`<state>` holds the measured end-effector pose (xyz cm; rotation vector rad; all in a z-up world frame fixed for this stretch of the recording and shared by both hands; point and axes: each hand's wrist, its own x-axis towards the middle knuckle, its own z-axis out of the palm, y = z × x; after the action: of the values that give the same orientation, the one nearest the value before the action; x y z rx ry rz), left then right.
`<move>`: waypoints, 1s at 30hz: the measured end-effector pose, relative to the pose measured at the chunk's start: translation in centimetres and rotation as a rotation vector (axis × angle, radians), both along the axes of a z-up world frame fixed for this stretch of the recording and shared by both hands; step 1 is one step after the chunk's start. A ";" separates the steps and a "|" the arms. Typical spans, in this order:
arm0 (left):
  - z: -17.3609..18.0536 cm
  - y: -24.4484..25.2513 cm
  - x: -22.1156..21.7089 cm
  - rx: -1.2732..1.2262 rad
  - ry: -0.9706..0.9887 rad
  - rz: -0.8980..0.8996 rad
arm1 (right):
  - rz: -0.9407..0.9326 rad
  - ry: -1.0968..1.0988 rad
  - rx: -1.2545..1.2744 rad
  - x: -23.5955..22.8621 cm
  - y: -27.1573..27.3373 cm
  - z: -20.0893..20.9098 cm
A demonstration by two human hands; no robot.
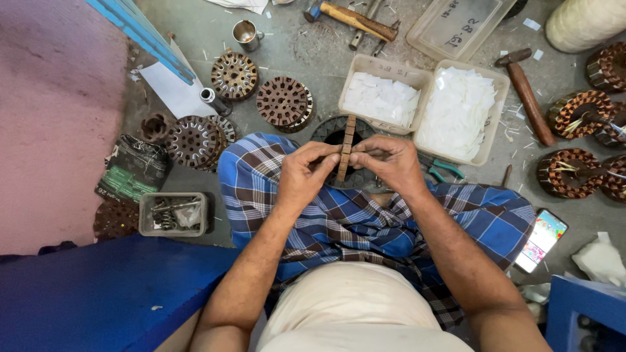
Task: The person inserts small white insulating paper pieces into the slots of a motor stator core. They repeatedly pick up paper from a nearby container and place it into each slot, working methodically around the stator.
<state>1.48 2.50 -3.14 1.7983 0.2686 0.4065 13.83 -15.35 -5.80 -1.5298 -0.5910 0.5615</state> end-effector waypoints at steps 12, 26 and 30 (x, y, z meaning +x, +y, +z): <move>-0.2 0.6 -0.2 0.148 -0.210 -0.091 | -0.029 -0.601 -0.023 -1.6 -0.2 1.3; 1.1 -0.8 -1.4 0.342 -0.200 0.011 | 0.013 -0.907 -0.055 -1.0 -2.0 1.6; 0.7 -1.7 -1.9 0.331 -0.233 0.045 | -0.521 -0.654 -0.391 3.3 -6.9 -2.6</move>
<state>-0.40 0.83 -2.40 2.0470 0.0806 0.7206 17.14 -22.27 -8.43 -2.1620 -0.5520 -0.2613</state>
